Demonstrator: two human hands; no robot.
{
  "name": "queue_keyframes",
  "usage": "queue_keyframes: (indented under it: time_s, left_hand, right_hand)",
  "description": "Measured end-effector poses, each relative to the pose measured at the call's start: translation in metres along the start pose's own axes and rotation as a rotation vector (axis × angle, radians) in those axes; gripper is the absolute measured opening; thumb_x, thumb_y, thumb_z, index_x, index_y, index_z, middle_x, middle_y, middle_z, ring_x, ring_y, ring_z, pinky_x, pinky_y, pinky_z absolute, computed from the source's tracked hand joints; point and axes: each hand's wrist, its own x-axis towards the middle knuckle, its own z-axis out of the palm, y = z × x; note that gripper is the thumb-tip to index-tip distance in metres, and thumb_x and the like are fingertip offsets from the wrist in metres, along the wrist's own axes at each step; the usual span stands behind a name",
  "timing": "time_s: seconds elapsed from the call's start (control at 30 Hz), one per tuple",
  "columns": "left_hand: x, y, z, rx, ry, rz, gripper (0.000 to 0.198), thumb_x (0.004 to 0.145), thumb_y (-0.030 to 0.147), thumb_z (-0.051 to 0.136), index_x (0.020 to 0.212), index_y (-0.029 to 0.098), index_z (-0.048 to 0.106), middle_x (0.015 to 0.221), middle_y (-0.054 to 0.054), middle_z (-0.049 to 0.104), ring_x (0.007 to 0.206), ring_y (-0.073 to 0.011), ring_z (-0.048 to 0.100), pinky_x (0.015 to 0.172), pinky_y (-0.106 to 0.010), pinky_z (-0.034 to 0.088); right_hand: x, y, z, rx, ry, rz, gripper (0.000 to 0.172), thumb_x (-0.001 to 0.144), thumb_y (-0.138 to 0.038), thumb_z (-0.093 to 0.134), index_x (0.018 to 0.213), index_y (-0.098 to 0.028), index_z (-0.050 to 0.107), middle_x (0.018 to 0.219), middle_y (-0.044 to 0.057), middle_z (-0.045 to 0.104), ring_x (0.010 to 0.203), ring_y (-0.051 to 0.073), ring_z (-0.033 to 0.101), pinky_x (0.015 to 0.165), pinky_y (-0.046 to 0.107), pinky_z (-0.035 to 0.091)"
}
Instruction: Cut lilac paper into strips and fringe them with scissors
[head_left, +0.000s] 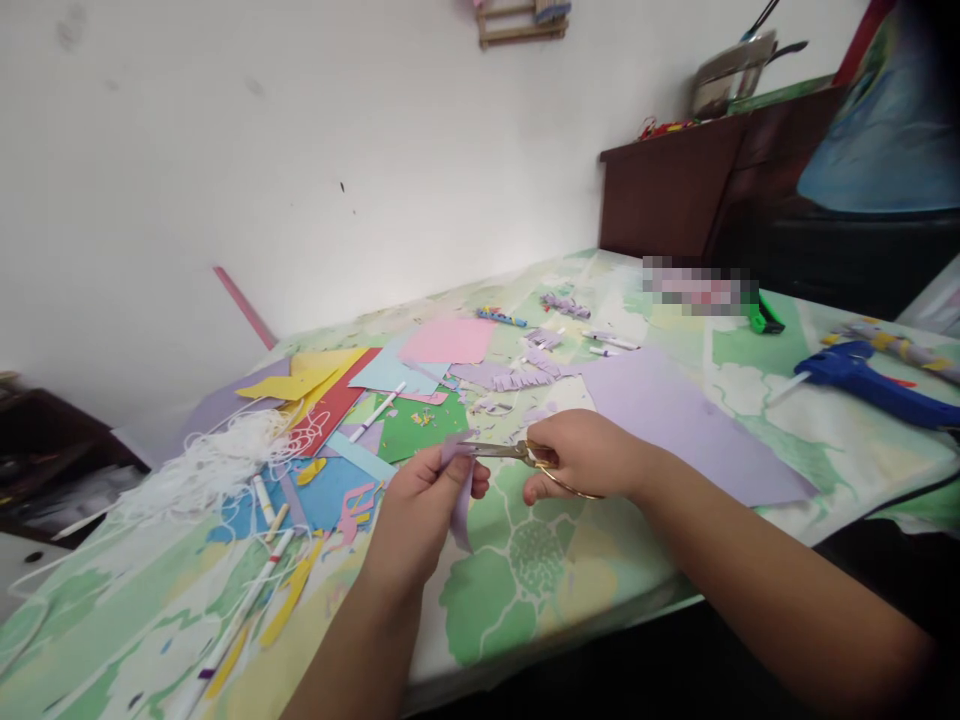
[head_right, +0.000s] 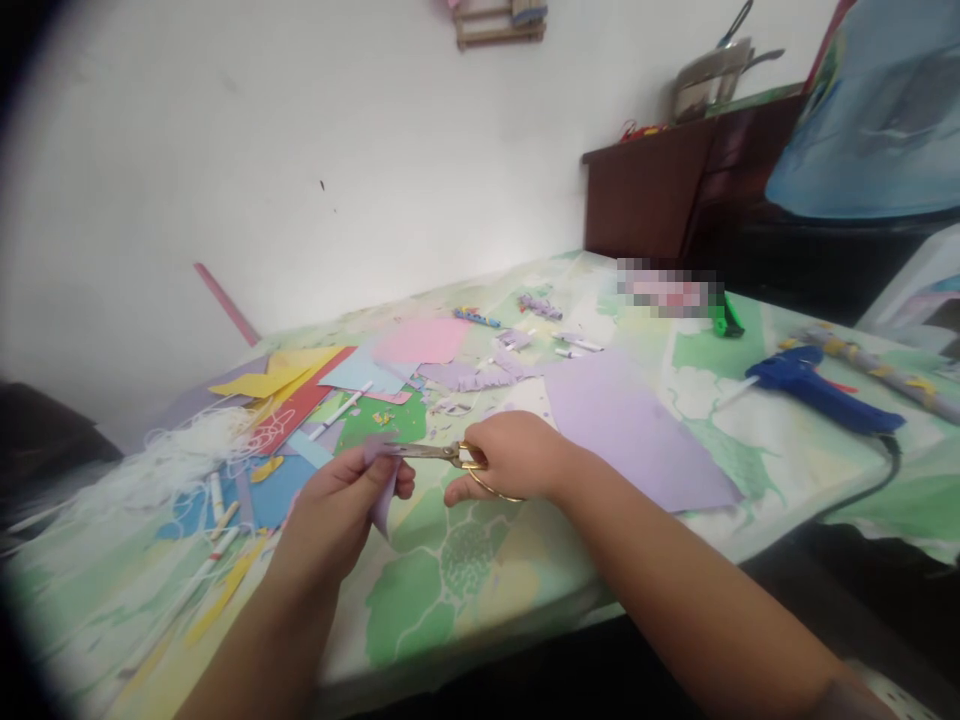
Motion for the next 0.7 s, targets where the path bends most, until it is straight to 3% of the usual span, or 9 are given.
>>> queue_keyframes:
  time_s: [0.17,0.7]
  left_hand:
    - [0.0014,-0.0016,0.0006,-0.045,-0.032,-0.031,0.018,0.07,0.03,0.05,0.063,0.015,0.056,0.055,0.001,0.056,0.054,-0.0098,0.05,0.052,-0.021,0.037]
    - [-0.0002,-0.0019,-0.0009,-0.139,-0.081,-0.117,0.013,0.064,0.028,0.056,0.06,0.016,0.058,0.054,0.002,0.059,0.047,-0.0075,0.05,0.046,-0.019,0.039]
  right_hand:
    - [0.0009,0.0014,0.0033,-0.025,-0.007,0.006,0.054,0.057,-0.071,0.036,0.062,-0.019,0.049,0.053,0.0,0.049,0.046,0.01,0.036,0.043,0.021,0.019]
    - [0.001,0.0024,0.0053,-0.003,-0.046,-0.066,0.056,0.059,-0.07,0.034,0.058,-0.017,0.05,0.048,-0.001,0.046,0.044,0.008,0.032,0.042,0.021,0.018]
